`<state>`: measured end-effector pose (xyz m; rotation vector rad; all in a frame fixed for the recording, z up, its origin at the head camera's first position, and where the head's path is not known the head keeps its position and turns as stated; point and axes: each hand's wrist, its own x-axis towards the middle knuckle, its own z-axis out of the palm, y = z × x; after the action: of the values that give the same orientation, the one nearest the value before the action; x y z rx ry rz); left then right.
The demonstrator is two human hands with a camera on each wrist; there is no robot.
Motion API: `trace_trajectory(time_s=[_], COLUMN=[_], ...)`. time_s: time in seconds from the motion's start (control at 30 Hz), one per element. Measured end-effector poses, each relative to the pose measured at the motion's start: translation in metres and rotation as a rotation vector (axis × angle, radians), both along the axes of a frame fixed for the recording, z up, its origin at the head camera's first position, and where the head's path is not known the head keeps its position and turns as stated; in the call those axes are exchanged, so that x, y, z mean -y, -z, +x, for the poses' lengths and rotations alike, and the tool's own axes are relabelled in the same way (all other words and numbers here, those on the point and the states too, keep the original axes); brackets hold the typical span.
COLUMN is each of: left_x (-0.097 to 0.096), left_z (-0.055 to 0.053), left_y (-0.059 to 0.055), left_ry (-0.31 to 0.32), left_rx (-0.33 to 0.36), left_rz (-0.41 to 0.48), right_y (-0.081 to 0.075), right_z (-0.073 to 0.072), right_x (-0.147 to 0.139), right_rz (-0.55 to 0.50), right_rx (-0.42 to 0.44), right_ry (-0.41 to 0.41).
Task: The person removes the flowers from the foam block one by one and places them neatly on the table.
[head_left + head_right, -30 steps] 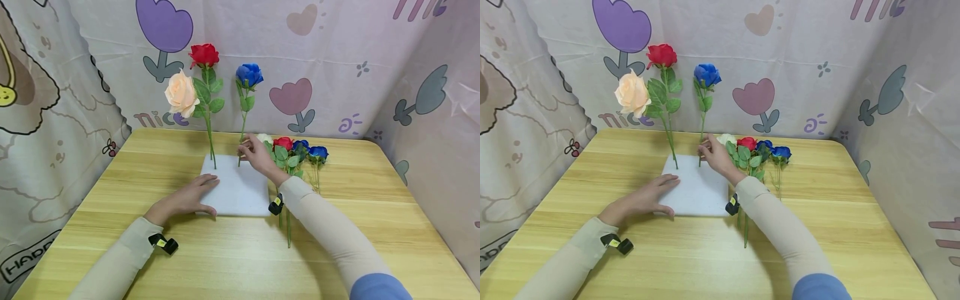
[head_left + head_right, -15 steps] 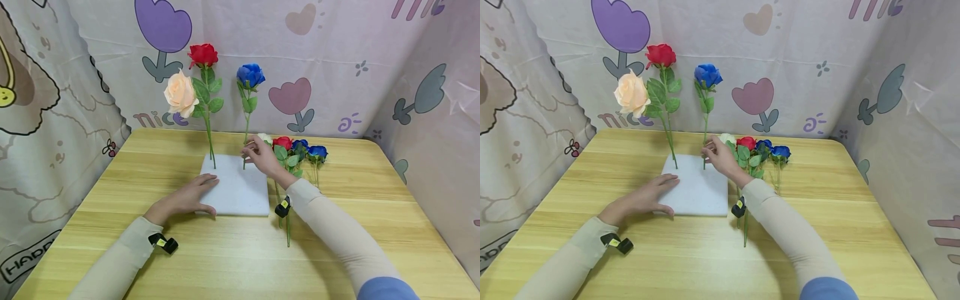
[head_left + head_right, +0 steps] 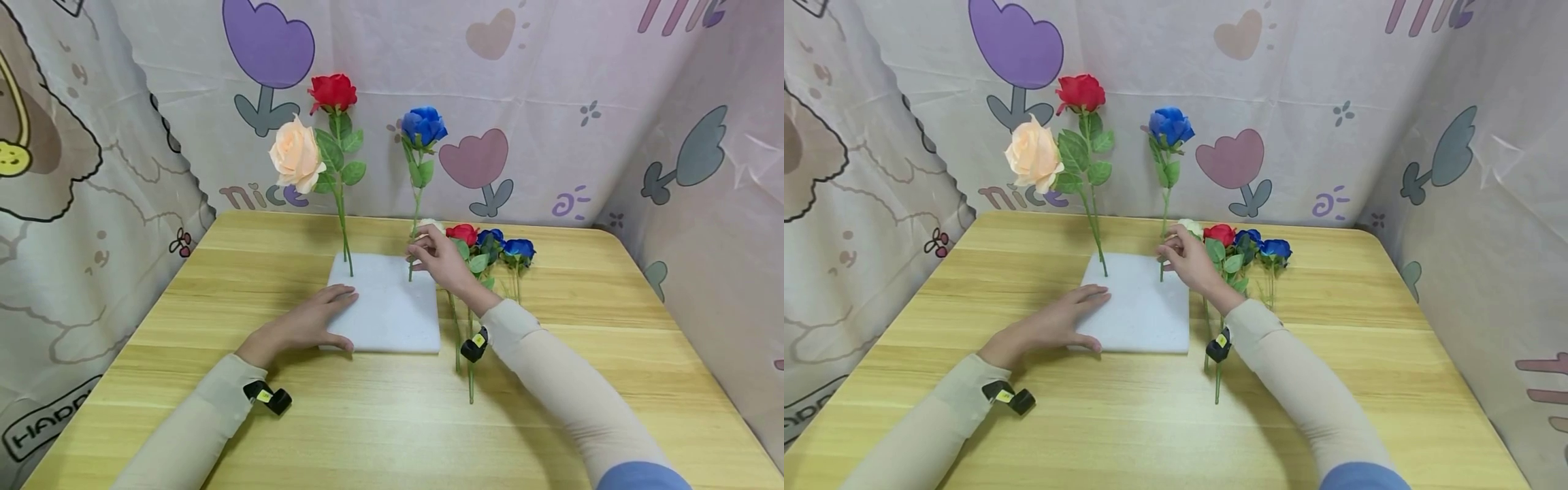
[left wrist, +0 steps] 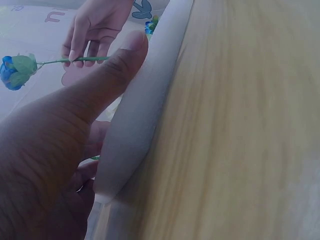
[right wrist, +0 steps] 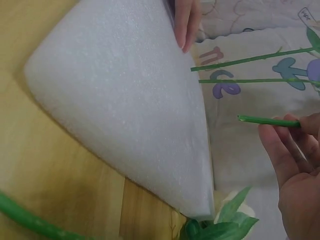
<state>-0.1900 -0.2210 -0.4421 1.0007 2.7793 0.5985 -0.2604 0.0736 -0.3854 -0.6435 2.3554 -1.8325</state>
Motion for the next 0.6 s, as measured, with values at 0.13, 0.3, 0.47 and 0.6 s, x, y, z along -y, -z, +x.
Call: trace_trajectory(time_s=[0.13,0.3,0.47,0.6], left_x=[0.000,0.001,0.001,0.001], left_z=[0.001,0.000,-0.001,-0.001], left_y=[0.000,0.002,0.003,0.003], left_ry=[0.001,0.002,0.002,0.002], left_rx=[0.004,0.003,-0.003,-0.003], left_rz=[-0.005,-0.004,-0.009,-0.009], right_y=[0.000,0.000,-0.002,-0.003], right_z=[0.003,0.007,0.012,0.016], right_x=[-0.006,-0.013,-0.021,-0.027], right_rz=[0.001,0.011,0.013,0.026], right_rx=[0.001,-0.012,-0.022,-0.025], right_ry=[0.004,0.022,0.031,0.041])
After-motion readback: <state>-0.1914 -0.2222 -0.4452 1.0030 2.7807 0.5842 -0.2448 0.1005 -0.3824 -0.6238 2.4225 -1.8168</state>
